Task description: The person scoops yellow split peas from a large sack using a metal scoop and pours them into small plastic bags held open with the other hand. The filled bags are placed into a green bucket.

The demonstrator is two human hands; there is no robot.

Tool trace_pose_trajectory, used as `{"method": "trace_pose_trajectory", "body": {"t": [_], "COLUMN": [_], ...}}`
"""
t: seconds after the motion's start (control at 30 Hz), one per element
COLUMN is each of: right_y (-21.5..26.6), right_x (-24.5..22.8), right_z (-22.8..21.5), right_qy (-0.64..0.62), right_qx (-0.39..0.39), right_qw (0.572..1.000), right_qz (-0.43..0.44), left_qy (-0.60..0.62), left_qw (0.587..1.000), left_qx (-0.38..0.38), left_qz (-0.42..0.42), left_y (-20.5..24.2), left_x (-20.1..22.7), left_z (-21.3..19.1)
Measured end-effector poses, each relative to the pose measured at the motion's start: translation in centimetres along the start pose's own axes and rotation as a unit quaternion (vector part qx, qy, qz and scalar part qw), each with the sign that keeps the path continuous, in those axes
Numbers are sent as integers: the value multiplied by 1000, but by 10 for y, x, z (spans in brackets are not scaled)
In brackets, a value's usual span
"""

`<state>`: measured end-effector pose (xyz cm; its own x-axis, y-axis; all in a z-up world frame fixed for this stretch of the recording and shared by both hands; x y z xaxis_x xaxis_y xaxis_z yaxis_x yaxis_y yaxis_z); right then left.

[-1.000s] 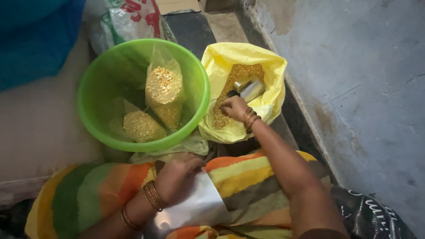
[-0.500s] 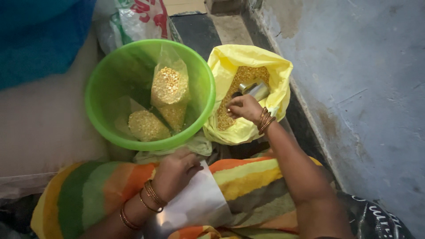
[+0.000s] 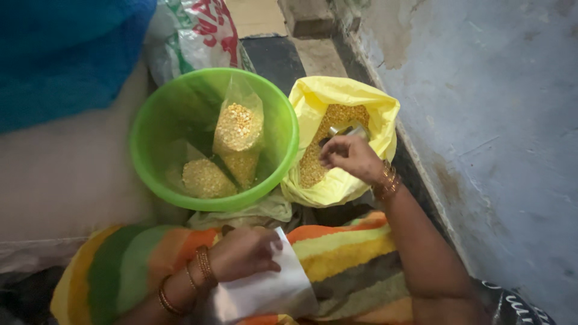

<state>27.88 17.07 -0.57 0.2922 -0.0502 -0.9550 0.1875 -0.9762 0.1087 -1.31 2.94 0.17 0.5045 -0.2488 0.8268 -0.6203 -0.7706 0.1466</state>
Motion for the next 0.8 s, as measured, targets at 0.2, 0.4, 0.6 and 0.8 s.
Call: {"method": "trace_pose_trajectory", "body": {"t": [0.2, 0.4, 0.6, 0.8], "right_y": [100, 172, 135, 112], "right_x": [-86, -147, -151, -113], "right_z": [41, 49, 81, 100], "right_qy": [-84, 97, 194, 195], "right_qx": [-97, 8, -38, -166], "right_qw": [991, 982, 959, 960], "right_qz": [-44, -159, -204, -111], "left_qy": [-33, 55, 302, 135], "left_qw": [993, 990, 946, 951], "left_qx": [23, 42, 112, 270], "left_qz": [115, 126, -21, 63], "left_y": [0, 3, -1, 3], "left_x": [-4, -2, -5, -7], "left_z": [3, -3, -1, -18]}}
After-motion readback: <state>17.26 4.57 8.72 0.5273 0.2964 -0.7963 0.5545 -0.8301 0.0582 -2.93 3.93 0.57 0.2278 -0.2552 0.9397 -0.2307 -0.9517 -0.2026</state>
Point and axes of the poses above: each hand's wrist, its own y-axis away from the middle knuckle, its own z-axis out of the palm, x = y × z, the point moved 3 cm from there along -y, towards the middle knuckle, and after that the axes turned 11 degrees about x, right-handed, at the moved point
